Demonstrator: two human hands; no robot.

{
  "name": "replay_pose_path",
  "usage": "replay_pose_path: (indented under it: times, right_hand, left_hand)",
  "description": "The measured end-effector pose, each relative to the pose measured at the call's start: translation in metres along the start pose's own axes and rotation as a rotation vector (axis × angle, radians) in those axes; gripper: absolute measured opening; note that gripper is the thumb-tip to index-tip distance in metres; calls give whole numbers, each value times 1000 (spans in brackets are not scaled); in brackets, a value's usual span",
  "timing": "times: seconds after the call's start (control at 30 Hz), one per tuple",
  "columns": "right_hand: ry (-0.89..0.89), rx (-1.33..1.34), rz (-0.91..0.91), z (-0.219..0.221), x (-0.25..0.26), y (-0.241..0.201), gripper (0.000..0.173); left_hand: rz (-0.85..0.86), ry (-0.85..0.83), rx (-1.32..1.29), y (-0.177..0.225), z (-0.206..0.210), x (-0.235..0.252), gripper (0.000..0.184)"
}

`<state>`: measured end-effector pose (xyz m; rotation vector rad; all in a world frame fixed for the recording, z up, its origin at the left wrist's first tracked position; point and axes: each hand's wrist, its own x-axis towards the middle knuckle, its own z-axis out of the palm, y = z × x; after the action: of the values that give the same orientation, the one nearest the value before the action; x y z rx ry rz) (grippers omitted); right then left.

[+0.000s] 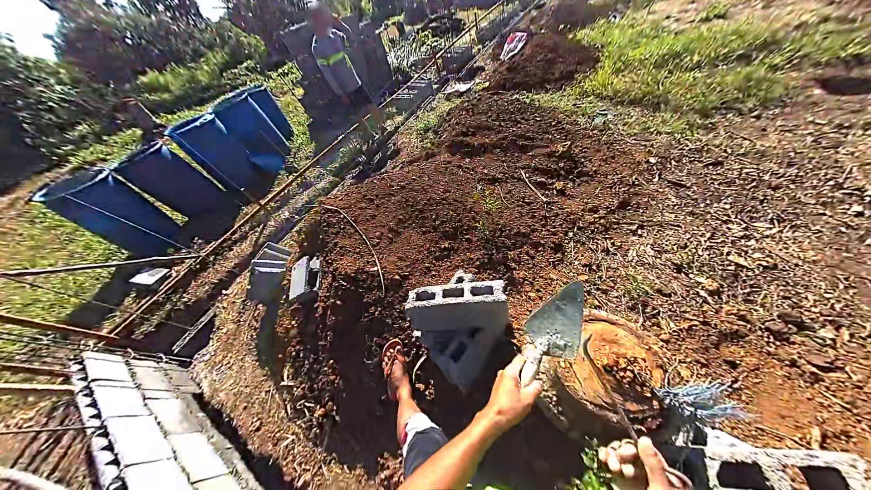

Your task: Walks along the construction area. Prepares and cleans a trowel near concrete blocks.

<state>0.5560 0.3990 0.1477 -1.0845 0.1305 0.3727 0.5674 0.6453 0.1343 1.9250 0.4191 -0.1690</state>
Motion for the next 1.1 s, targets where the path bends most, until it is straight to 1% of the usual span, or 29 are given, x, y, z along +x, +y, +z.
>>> replay_pose_path:
  times: [0.1,0.13,0.23,0.27,0.3,0.37,0.4,0.43,0.5,0.57,0.63,0.7,0.8,0.87,0.9,0.97,1.0,1.1]
  right_hand:
    - [87,-272,-46,-5,4,3,35]
    - [86,-244,-62,-7,3,1,37]
    - [-21,81,-50,-8,-2,-11,44]
    - [-40,115,-40,-8,0,-12,43]
    - [-25,71,-30,-9,2,-9,43]
    - [57,-189,4,-14,7,0,36]
    - [72,-266,19,-15,8,2,35]
    - [77,-246,31,-14,9,4,39]
    - [50,-106,51,-13,5,4,44]
    - [23,-72,54,-11,3,2,43]
    - [1,-72,49,-7,4,0,43]
    - [-76,13,30,-5,5,-3,43]
    - [-195,119,4,1,9,-13,35]
    - [-227,60,-31,1,17,-17,48]
    - [-206,27,-42,2,20,-18,46]
    - [-153,-26,-62,5,24,-22,35]
    - [-144,-28,-83,7,25,-23,32]
    - [-227,72,-128,14,24,-31,29]
  left_hand:
    - [33,-34,37,0,3,-3,39]
    - [42,-42,51,-2,4,-4,39]
    - [54,-53,61,-8,6,-12,37]
    - [49,-50,55,-9,8,-11,37]
    - [44,-48,45,-10,10,-12,37]
    - [31,-55,27,-10,15,-14,36]
    - [33,-60,24,-10,15,-14,35]
    - [39,-63,26,-10,14,-12,35]
    - [47,-61,22,-11,11,-16,35]
    - [42,-33,-19,-12,10,-20,36]
    - [3,-2,-74,-12,10,-22,35]
    - [-45,34,-114,-13,7,-25,35]
    - [-87,94,-156,-19,1,-28,35]
    - [-122,134,-193,-23,-2,-31,35]
    - [-140,147,-212,-24,-4,-32,36]
    - [-163,163,-251,-26,-6,-36,38]
    - [-160,171,-277,-27,-8,-39,40]
    - [-107,194,-384,-31,-10,-47,47]
